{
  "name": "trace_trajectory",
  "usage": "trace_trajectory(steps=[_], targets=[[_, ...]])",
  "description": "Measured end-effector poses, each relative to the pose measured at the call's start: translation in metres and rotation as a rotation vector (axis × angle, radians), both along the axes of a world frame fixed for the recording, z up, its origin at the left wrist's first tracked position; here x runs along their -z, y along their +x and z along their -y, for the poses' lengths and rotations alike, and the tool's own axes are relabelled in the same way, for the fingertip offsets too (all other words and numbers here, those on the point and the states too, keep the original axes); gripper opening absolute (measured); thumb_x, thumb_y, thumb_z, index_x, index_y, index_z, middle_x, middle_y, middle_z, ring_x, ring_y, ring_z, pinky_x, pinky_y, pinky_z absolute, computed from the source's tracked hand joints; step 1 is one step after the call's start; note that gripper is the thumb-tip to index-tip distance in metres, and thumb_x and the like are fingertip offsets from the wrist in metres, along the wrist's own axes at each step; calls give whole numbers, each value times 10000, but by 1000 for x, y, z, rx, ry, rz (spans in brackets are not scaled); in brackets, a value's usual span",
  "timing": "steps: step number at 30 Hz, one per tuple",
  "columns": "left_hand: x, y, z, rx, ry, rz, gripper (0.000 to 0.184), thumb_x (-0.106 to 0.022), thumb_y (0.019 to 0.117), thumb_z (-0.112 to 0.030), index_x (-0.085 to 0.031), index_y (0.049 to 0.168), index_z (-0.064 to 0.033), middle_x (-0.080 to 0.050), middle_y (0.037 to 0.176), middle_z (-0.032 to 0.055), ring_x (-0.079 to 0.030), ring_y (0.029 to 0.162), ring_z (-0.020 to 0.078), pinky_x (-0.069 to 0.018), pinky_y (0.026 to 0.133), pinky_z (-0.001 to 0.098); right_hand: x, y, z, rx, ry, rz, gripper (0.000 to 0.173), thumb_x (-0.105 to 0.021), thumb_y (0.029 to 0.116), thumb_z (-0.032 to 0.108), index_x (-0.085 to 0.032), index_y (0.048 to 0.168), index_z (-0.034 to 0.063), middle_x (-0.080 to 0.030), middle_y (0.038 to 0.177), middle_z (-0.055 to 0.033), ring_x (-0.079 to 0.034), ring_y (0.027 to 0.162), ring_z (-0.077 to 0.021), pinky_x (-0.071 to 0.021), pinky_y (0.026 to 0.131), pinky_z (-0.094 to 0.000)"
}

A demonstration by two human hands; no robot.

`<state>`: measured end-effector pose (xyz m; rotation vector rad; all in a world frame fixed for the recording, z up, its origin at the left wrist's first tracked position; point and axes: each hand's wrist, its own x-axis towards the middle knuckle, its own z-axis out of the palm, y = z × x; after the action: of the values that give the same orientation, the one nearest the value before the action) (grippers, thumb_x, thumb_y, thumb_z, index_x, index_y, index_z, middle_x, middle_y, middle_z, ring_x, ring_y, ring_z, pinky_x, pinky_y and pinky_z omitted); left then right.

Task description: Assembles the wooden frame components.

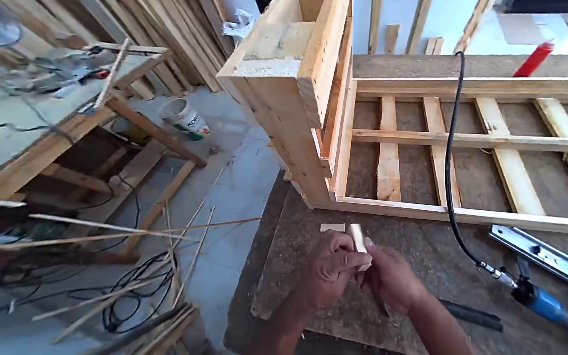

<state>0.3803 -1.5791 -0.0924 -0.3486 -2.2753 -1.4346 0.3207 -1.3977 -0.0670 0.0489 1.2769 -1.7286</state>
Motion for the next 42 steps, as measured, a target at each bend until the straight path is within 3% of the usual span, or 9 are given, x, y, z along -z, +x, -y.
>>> trace_trajectory(steps=[6,10,13,16,19,25,28,36,42], targets=[[-31,4,30,47,-16,-123,203,-737,946,-160,-769,1063,-322,-646,1075,-9,-612,1080,149,-548,949,349,-59,-26,24,-159,-61,-428,240,-654,990,237,-711,1111,37,-719,950,-86,-678,840,-152,-578,777,-322],[-22,26,31,2,-70,3,180,-716,918,-150,-774,960,-315,-673,1171,5,-612,1164,184,-546,987,393,-50,-37,32,-47,36,-574,148,-672,982,150,-702,1079,43,-708,916,-94,-678,798,-191,-594,752,-388],[-6,52,17,-48,-72,181,134,-683,904,-104,-764,851,-196,-680,1290,56,-624,1233,206,-570,1013,394,-28,-78,44,133,211,-819,199,-743,930,153,-702,1119,107,-727,916,-28,-699,790,-153,-615,723,-375],[5,73,6,-184,-79,272,146,-663,926,-104,-785,952,-180,-666,1278,53,-648,1158,148,-592,958,314,-5,-111,68,120,234,-1006,271,-741,943,190,-689,1199,116,-751,1006,-3,-728,879,-110,-635,812,-351],[4,87,16,-312,-84,330,147,-665,928,-139,-794,994,-164,-679,1255,41,-658,1145,162,-594,970,349,12,-121,88,24,278,-1159,276,-706,979,206,-674,1234,104,-744,1077,-25,-726,959,-118,-619,892,-360],[-21,61,71,-456,-128,294,181,-649,943,-226,-763,1054,-139,-675,1255,24,-676,1075,151,-615,881,345,8,-129,99,-14,458,-1229,227,-668,1003,255,-674,1170,101,-732,993,-72,-724,896,-211,-608,829,-467],[-34,29,99,-494,-84,244,326,-653,942,-253,-690,1212,-74,-646,1311,70,-658,1137,195,-595,942,414,6,-137,95,-86,453,-1265,254,-671,1002,270,-677,1201,113,-740,979,-58,-727,878,-194,-610,825,-455],[-66,-90,127,-294,189,63,1010,-779,871,-462,-223,1590,-23,-457,1553,129,-488,1414,225,-479,1150,412,2,-135,97,-84,496,-1304,224,-691,989,256,-684,1146,96,-740,935,-62,-730,851,-200,-611,809,-460],[-79,-112,118,-183,329,51,846,-773,912,-351,-296,1532,-29,-606,1359,104,-633,1234,202,-570,1046,394,-24,-132,84,11,478,-1250,180,-685,986,252,-687,1087,103,-721,883,-35,-709,784,-161,-614,744,-428]])
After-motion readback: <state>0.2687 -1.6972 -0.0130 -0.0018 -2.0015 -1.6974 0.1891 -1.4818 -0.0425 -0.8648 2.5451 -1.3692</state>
